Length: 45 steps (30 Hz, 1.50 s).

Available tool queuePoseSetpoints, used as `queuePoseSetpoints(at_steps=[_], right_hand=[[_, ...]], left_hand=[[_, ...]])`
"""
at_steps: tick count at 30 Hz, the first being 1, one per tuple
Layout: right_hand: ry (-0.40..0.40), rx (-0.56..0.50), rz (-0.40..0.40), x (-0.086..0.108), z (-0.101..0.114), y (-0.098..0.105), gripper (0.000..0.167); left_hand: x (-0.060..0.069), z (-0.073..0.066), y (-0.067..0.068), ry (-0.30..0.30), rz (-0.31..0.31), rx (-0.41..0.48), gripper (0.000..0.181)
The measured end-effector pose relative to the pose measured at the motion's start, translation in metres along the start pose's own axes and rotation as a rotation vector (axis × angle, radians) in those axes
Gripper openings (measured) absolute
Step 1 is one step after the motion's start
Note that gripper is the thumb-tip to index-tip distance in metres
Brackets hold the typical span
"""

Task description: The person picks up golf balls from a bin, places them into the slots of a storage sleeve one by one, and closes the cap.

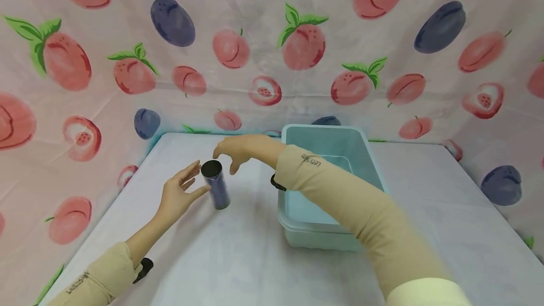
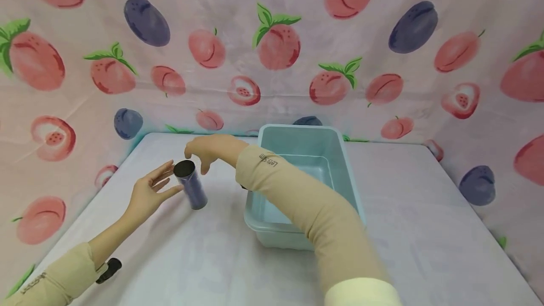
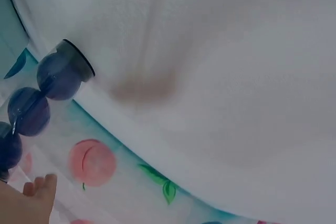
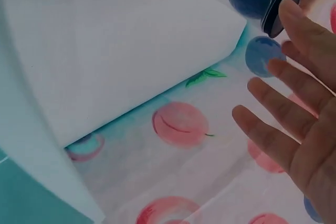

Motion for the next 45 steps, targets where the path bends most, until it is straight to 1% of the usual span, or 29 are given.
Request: queuePoseSetpoints(at_steps=[4, 6, 7, 9, 11, 14, 19, 23, 25, 30, 33, 38, 43, 45], right_hand=[[0.006, -0.013, 0.04, 0.007, -0.002, -0.002, 0.056], [0.017, -0.015, 0.048, 0.009, -0.002, -0.003, 0.054], [0.02, -0.01, 0.049, 0.008, -0.002, -0.004, 0.054], [0.023, 0.004, 0.049, 0.008, -0.002, -0.006, 0.053], [0.024, 0.02, 0.048, 0.007, -0.001, -0.007, 0.052], [0.029, 0.044, 0.043, 0.005, 0.0, -0.008, 0.05], [0.009, 0.072, 0.053, 0.005, 0.003, -0.009, 0.05], [0.003, 0.081, 0.062, 0.007, 0.003, -0.01, 0.052], [0.01, 0.067, 0.065, 0.008, 0.002, -0.011, 0.053], [0.008, 0.021, 0.092, 0.01, -0.001, -0.016, 0.059], [0.004, 0.008, 0.104, 0.013, -0.004, -0.019, 0.063], [0.007, 0.008, 0.108, 0.019, -0.004, -0.023, 0.065], [0.009, -0.027, 0.074, 0.025, -0.005, -0.023, 0.063], [0.012, -0.051, 0.058, 0.028, -0.005, -0.022, 0.062]], left_hand=[[0.005, -0.004, 0.005, -0.254, -0.116, -0.165, 0.054], [0.006, -0.005, 0.006, -0.364, -0.149, -0.254, 0.05], [0.007, -0.004, 0.007, -0.406, -0.154, -0.295, 0.05], [0.007, -0.004, 0.008, -0.47, -0.146, -0.347, 0.049], [0.006, -0.002, 0.009, -0.518, -0.138, -0.389, 0.049], [0.005, -0.001, 0.009, -0.565, -0.127, -0.417, 0.051], [0.004, 0.001, 0.009, -0.61, -0.118, -0.43, 0.052], [0.004, 0.001, 0.009, -0.622, -0.116, -0.427, 0.052], [0.004, 0.0, 0.009, -0.607, -0.118, -0.434, 0.051], [0.006, -0.002, 0.011, -0.517, -0.109, -0.451, 0.047], [0.007, -0.004, 0.01, -0.493, -0.095, -0.438, 0.045], [0.009, -0.004, 0.009, -0.507, -0.1, -0.402, 0.041], [0.007, -0.004, 0.012, -0.534, -0.127, -0.384, 0.038], [0.005, -0.006, 0.013, -0.546, -0.129, -0.382, 0.037]])
Point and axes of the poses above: each hand's wrist, its own x-axis away from the middle knuckle, its own y-axis out of the back of the hand, z = x × y, the point moved 1 cm from there along -x, towards the middle knuckle, and after that the axes turned 5 degrees about y, right-handed, at the moved point
